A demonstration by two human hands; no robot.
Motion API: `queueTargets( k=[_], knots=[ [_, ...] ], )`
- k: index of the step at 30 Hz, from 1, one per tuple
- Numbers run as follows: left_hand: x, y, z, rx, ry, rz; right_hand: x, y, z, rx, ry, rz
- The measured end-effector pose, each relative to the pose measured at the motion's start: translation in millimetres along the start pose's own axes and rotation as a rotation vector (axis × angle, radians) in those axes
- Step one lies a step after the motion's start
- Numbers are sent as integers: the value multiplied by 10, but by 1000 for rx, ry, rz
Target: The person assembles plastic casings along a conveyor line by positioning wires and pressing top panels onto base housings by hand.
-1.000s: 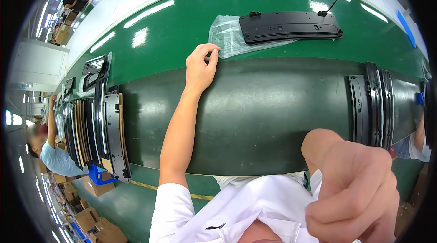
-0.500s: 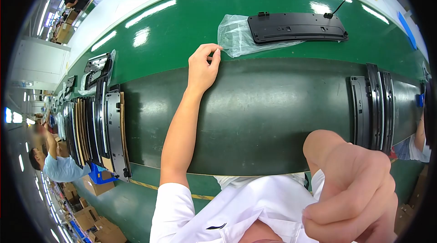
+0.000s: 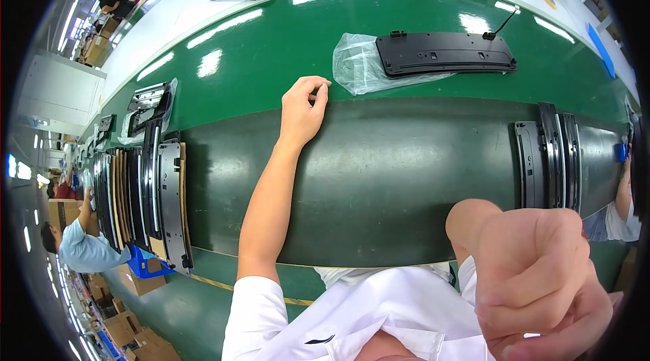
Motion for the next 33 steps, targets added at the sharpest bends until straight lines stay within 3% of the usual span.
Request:
queueTargets(
  k=[11,33],
  knots=[
    [10,0,-8,-2,-36,28,-204,-227,237,-123,267,-95],
    [49,-37,27,19,18,-47,-577,-777,160,-130,235,-149]
  ],
)
Point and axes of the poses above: each hand's wrist, its own x-axis away from the middle knuckle, its own z-axis out of the back of the hand, y = z × x, the point moved 6 cm from there along -x, towards the middle knuckle, and after that the axes turned 11 degrees about -x, right-handed, at the moved point
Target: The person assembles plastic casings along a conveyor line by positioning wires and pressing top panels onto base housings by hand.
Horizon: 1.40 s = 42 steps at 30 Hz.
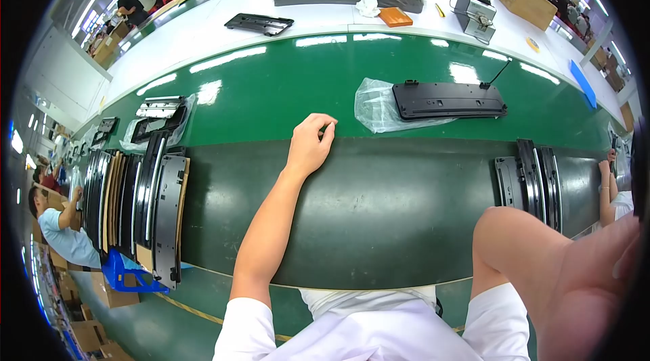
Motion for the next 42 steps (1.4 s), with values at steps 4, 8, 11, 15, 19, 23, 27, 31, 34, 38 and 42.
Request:
queueTargets(
  k=[4,8,11,15,19,23,27,31,34,38,42],
  knots=[
    [46,1007,660,274,36,-305,-19,1,12,-15,17,0],
    [650,2371,1642,1074,-72,-571,-12,-44,8,-42,13,12],
    [889,2833,1732,1444,-240,-706,-53,40,37,-50,12,-7],
    [1020,3186,1466,1671,-390,-769,-69,59,2,-65,-2,-10],
    [1094,3384,1276,1788,-449,-800,-78,62,-4,-70,-6,-16],
    [1201,3556,1193,1843,-498,-817,-78,58,-42,-86,-9,-5],
    [1274,3687,1132,1881,-532,-820,-124,31,-96,-93,-7,6],
    [1134,3634,1245,1861,-530,-808,-164,53,-163,-115,-4,-1],
    [1028,3532,1363,1839,-533,-804,-165,97,-200,-139,-4,7],
    [1122,3468,1443,1835,-525,-814,-167,123,-218,-149,-9,6],
    [1296,3545,1375,1858,-536,-829,-166,161,-214,-164,-8,-12]
  ],
)
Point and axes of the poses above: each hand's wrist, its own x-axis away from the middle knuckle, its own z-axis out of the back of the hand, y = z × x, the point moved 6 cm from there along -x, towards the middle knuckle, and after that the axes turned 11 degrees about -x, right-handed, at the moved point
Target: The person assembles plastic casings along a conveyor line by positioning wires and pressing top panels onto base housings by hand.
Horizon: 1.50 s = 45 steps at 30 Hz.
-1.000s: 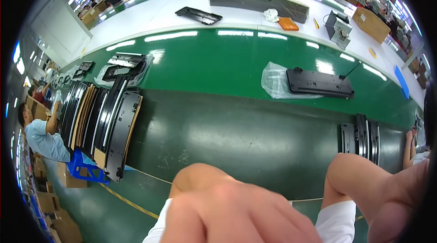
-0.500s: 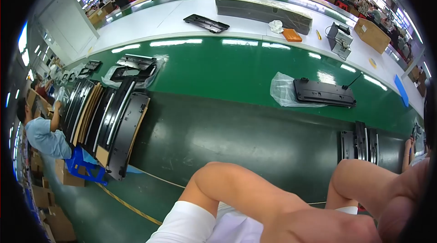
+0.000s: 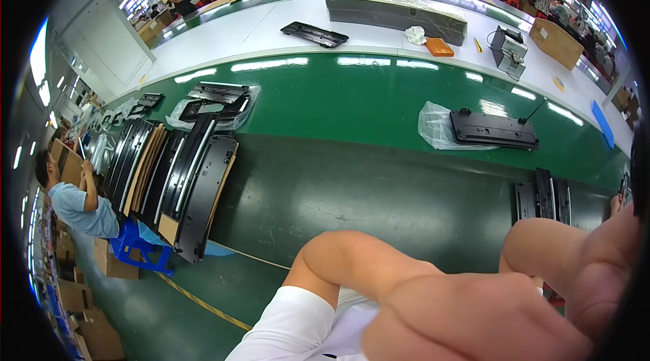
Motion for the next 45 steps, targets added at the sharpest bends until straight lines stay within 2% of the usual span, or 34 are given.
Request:
queueTargets(
  k=[5,15,27,32,37,45],
  knots=[
    [-51,-40,50,12,-5,-10,1,35,8,-8,11,-14],
    [-53,359,199,-22,-3,-10,10,38,7,-28,10,-14],
    [-64,-102,-39,38,-16,1,16,66,-16,-49,14,-25],
    [-176,130,188,1,-10,-3,23,61,-20,-69,22,-15],
    [-91,287,134,-14,-14,17,42,23,-23,-79,13,-9],
    [-37,-162,-74,41,-1,17,39,1,-10,-88,12,-15]
  ],
)
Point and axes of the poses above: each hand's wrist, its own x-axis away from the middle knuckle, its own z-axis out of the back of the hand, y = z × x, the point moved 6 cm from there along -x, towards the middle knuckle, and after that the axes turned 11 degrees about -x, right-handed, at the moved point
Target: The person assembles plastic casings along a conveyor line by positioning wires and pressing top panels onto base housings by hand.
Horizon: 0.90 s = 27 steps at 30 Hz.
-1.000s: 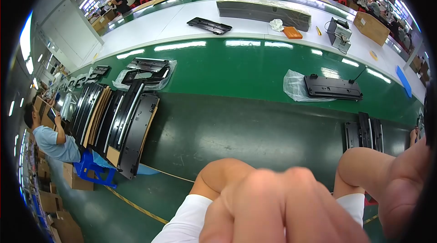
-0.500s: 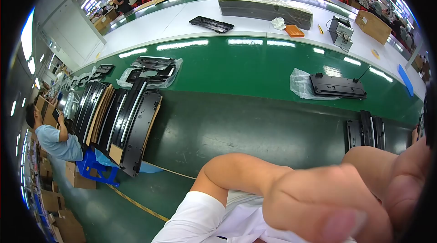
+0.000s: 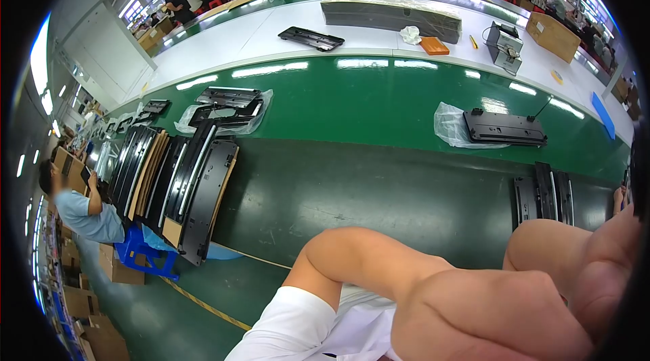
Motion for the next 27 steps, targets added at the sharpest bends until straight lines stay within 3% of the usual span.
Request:
queueTargets(
  k=[12,15,16,21,23,27],
  knots=[
    [-202,225,357,-12,118,-44,-67,-104,-123,-20,-28,27],
    [88,60,657,-76,7,260,-38,-27,-138,-56,-29,22],
    [185,79,752,-80,-1,255,-24,19,-161,-78,-34,20],
    [732,-67,1520,-208,279,437,56,254,-216,-160,-25,8],
    [1036,-198,1951,-424,447,536,63,285,-202,-170,-11,15],
    [1651,-397,2563,-597,584,698,62,337,-163,-183,-6,27]
  ],
)
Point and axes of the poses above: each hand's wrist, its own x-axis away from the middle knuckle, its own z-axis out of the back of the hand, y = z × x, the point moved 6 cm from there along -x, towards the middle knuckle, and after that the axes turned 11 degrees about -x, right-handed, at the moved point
